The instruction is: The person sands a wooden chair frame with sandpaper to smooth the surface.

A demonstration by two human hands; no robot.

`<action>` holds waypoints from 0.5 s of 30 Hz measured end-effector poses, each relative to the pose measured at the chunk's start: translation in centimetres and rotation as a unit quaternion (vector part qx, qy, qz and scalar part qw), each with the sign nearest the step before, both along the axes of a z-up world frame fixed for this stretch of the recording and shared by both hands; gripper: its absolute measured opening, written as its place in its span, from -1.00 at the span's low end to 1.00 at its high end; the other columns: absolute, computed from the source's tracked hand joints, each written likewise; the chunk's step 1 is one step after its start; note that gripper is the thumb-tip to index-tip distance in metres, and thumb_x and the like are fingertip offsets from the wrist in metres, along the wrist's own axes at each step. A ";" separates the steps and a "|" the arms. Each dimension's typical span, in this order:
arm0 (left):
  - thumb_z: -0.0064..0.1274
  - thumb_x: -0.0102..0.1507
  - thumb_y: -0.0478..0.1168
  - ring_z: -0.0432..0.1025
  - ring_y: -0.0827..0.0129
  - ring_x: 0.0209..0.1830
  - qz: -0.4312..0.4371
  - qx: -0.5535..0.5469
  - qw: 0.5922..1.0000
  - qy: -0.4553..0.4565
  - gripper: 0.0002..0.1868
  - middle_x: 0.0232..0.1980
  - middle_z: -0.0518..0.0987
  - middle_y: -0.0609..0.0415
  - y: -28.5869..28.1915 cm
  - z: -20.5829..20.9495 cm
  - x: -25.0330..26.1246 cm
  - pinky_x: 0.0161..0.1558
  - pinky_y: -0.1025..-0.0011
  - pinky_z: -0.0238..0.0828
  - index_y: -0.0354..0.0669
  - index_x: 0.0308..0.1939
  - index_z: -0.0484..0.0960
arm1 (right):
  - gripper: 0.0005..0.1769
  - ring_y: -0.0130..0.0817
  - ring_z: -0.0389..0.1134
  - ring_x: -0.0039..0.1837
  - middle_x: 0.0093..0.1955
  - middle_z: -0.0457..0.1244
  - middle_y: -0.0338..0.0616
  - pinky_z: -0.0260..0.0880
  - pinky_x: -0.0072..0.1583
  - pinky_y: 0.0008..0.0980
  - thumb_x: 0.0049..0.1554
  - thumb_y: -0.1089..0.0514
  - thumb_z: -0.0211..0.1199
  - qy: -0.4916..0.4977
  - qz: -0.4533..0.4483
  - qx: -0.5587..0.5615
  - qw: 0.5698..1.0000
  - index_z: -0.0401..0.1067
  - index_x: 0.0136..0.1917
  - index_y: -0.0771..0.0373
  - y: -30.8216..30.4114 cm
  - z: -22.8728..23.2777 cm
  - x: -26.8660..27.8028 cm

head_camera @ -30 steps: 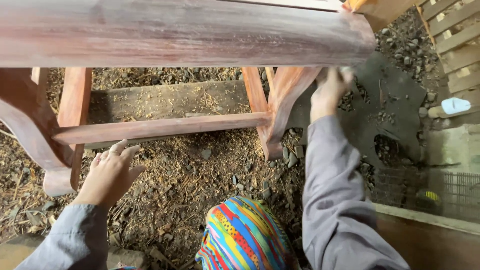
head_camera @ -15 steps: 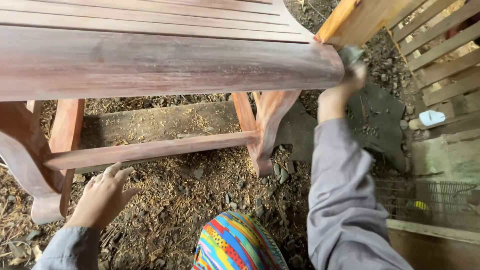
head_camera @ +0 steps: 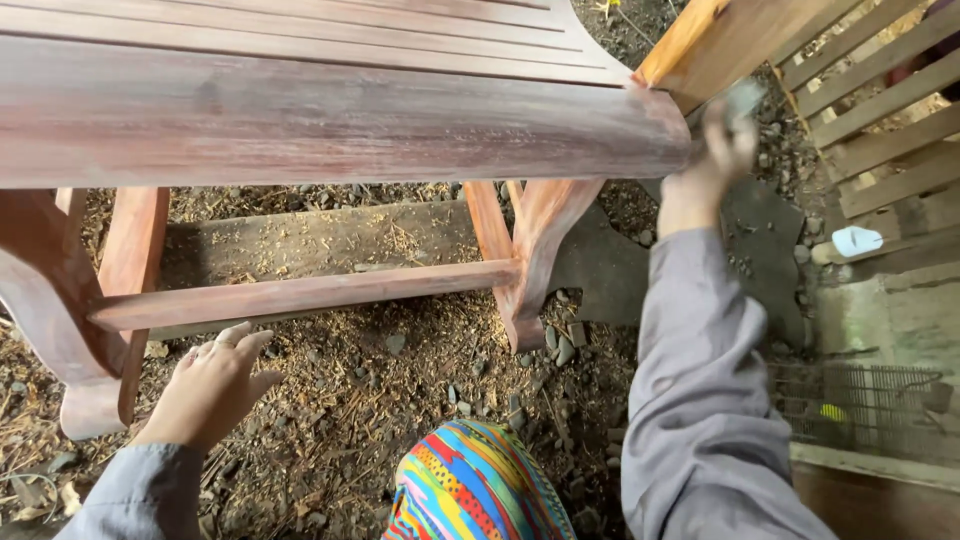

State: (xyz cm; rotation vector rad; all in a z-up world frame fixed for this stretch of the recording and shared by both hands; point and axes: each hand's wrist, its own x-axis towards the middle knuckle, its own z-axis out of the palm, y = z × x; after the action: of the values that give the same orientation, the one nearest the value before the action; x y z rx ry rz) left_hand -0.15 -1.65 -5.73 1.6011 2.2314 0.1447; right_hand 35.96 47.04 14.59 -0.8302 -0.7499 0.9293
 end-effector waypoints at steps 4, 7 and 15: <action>0.09 0.21 0.16 0.47 0.10 0.28 -0.005 -0.006 1.000 -0.019 -0.26 0.47 0.32 -0.14 0.1 0.5 0.0 0.37 0.00 0.36 0.03 0.42 0.31 | -0.40 -0.03 0.36 0.36 0.32 0.40 -0.04 0.22 0.26 0.08 0.00 -0.04 0.58 -0.184 0.010 0.158 0.970 0.43 0.22 0.17 2.8 8.0 1.4; 0.09 0.20 0.17 0.43 0.09 0.32 0.001 -0.010 1.000 -0.018 -0.25 0.47 0.33 -0.12 0.0 0.6 0.0 0.39 -0.04 0.33 0.04 0.41 0.31 | -0.74 -0.29 0.35 0.12 0.21 0.48 -0.17 0.12 -0.04 -0.18 0.18 0.29 0.42 -0.195 0.032 0.231 0.953 0.52 0.13 0.08 3.4 10.7 1.2; 0.09 0.19 0.21 0.47 0.18 0.30 0.002 -0.015 1.000 -0.006 -0.23 0.43 0.39 -0.07 -0.7 -0.6 -0.4 0.37 -0.01 0.38 0.08 0.42 0.29 | -0.57 -0.32 0.27 -0.24 -0.28 0.25 -0.15 0.58 -0.16 -0.05 -0.01 0.62 0.33 -0.054 0.086 0.227 0.969 0.20 -0.31 0.22 0.7 0.1 -0.8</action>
State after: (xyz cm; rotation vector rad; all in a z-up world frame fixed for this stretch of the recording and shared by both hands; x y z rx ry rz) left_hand -0.58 -2.35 -6.28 1.5763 2.2182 0.1210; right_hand 35.21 47.79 14.73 -0.4179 -1.0940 0.8244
